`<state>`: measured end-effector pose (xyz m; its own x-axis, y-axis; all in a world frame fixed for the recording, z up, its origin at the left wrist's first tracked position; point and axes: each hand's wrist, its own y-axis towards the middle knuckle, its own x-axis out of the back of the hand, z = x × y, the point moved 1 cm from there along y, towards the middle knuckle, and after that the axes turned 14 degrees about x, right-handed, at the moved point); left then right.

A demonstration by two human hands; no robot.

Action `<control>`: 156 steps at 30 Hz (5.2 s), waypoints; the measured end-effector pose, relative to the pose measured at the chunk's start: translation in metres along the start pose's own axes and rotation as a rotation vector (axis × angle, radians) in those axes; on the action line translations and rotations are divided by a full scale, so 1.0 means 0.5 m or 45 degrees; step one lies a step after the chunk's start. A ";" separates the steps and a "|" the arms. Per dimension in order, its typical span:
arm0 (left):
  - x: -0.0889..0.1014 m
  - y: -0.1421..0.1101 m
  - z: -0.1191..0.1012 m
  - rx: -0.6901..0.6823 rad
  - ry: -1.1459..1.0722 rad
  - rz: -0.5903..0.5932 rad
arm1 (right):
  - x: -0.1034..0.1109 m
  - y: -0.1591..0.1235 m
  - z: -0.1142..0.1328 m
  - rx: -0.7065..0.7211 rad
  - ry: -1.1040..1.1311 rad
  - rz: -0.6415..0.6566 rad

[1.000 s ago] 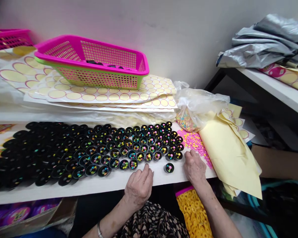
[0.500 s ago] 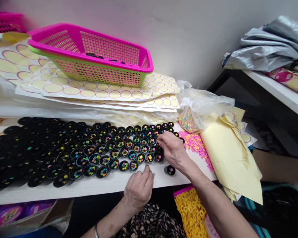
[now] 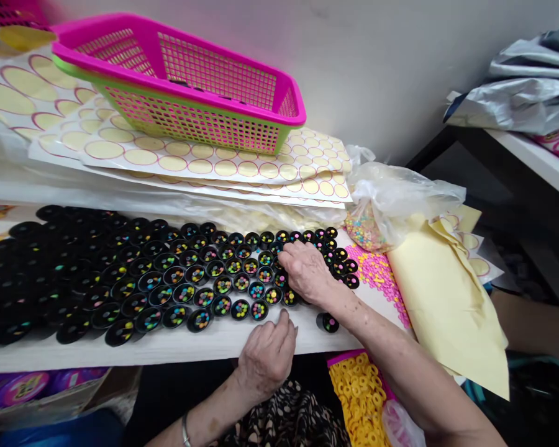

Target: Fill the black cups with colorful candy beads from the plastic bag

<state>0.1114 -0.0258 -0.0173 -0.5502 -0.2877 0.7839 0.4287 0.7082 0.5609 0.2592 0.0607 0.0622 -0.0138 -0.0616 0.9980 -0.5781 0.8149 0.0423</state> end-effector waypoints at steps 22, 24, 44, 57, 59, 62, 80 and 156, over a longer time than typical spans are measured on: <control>-0.013 0.014 0.006 -0.106 -0.030 -0.153 | 0.039 -0.146 -0.058 -0.541 0.559 -0.865; -0.013 0.017 0.005 -0.123 -0.033 -0.170 | 0.012 -0.232 -0.077 -0.877 0.610 -1.081; -0.007 0.019 -0.006 -0.137 0.011 -0.181 | -0.108 -0.336 -0.070 -1.051 -0.099 -0.312; -0.010 0.016 -0.004 -0.126 0.027 -0.135 | -0.096 -0.359 -0.097 -1.271 0.615 -0.371; -0.010 0.016 -0.005 -0.126 0.030 -0.132 | -0.094 -0.358 -0.089 -1.273 0.613 -0.419; -0.009 0.017 -0.006 -0.119 0.032 -0.142 | -0.087 -0.350 -0.064 -1.237 0.546 -0.443; -0.004 0.002 -0.002 -0.014 -0.006 -0.087 | 0.045 -0.073 -0.049 -0.369 0.671 -0.736; -0.001 0.006 -0.001 -0.045 0.007 -0.141 | 0.024 0.112 -0.123 -0.174 0.443 0.036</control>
<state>0.1133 -0.0237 -0.0158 -0.5919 -0.3663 0.7180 0.3905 0.6489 0.6530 0.2768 0.1408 0.0796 0.2636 0.1423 0.9541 -0.4670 0.8843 -0.0028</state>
